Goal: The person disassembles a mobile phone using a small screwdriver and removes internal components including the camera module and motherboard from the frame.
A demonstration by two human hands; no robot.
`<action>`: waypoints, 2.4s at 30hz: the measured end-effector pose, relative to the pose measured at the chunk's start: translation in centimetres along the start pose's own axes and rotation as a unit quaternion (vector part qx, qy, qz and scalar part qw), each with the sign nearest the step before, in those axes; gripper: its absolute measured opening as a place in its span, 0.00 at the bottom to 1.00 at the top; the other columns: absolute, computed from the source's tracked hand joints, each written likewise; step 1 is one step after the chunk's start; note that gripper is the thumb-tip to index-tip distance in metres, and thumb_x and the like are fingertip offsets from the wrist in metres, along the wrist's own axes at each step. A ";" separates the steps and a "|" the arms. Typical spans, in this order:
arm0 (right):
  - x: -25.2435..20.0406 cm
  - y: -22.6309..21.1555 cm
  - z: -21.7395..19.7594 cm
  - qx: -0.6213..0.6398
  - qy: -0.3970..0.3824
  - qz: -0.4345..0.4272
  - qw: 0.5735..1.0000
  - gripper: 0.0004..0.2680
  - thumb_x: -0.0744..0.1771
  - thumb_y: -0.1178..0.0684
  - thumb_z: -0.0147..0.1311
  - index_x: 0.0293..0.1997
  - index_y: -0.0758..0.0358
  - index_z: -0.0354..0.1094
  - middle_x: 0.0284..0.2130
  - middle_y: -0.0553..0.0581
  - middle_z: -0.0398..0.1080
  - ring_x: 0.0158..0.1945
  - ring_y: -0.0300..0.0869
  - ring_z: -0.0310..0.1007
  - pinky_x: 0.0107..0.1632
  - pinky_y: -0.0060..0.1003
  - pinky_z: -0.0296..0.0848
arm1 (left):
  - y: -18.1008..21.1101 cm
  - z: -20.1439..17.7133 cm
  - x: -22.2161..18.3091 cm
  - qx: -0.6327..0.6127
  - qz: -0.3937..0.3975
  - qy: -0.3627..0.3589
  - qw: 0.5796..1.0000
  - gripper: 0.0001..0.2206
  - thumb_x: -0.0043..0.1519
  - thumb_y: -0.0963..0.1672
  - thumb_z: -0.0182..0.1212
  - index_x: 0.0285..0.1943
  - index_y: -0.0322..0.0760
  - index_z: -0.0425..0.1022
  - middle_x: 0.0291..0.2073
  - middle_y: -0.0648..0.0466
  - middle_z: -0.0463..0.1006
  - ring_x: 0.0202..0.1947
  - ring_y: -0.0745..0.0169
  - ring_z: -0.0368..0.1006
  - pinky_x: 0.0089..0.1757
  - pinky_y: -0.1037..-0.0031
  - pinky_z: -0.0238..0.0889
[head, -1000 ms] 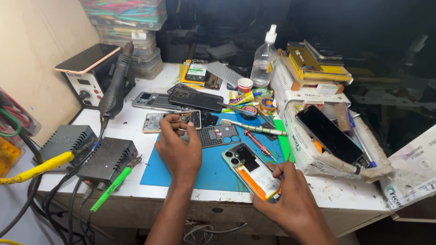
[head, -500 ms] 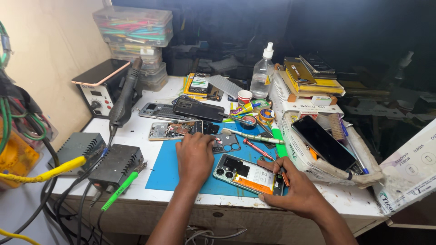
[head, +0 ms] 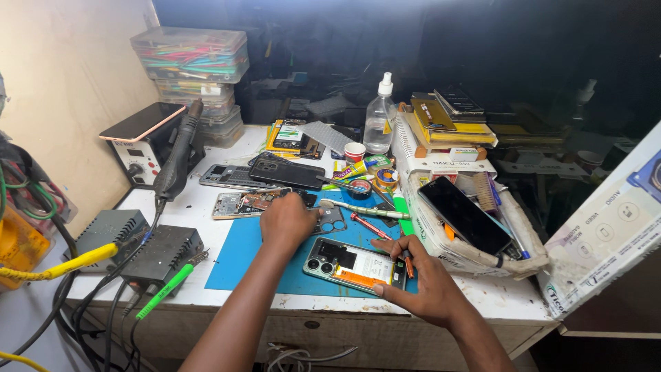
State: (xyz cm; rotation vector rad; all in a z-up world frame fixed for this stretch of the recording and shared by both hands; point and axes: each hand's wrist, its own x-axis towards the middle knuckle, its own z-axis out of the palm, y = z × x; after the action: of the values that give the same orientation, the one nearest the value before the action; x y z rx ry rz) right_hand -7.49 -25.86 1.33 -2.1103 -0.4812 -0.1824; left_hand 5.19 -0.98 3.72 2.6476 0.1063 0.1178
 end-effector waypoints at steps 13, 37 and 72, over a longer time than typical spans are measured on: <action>-1.7 -0.1 0.4 -0.022 0.122 -0.074 0.989 0.09 0.62 0.49 0.61 0.36 0.62 0.68 0.30 0.55 0.74 0.38 0.41 0.76 0.45 0.38 0.74 | 2.7 -0.2 3.3 -0.004 -0.102 -0.059 0.993 0.32 0.52 0.50 0.79 0.64 0.37 0.73 0.61 0.42 0.76 0.63 0.46 0.72 0.58 0.61 0.68; 1.7 -3.0 0.1 -0.098 0.058 0.021 0.993 0.19 0.69 0.50 0.40 0.71 0.58 0.53 0.39 0.59 0.75 0.28 0.51 0.77 0.37 0.50 0.69 | -0.9 0.3 4.1 -0.259 -0.073 0.038 0.962 0.12 0.52 0.48 0.77 0.33 0.35 0.85 0.31 0.49 0.86 0.34 0.59 0.81 0.42 0.68 0.71; 18.6 -1.9 6.1 -0.239 -0.137 0.065 0.959 0.16 0.56 0.48 0.74 0.42 0.63 0.75 0.34 0.54 0.76 0.40 0.42 0.76 0.45 0.39 0.73 | -2.2 2.0 1.5 -0.295 0.021 0.183 0.938 0.05 0.58 0.42 0.66 0.41 0.40 0.83 0.36 0.50 0.85 0.38 0.51 0.82 0.38 0.61 0.71</action>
State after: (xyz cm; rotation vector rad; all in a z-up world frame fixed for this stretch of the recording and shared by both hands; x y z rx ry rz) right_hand 8.39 -14.91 5.17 -2.6527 -0.4936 0.0832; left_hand 6.72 0.14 0.99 2.0027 0.1160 0.5641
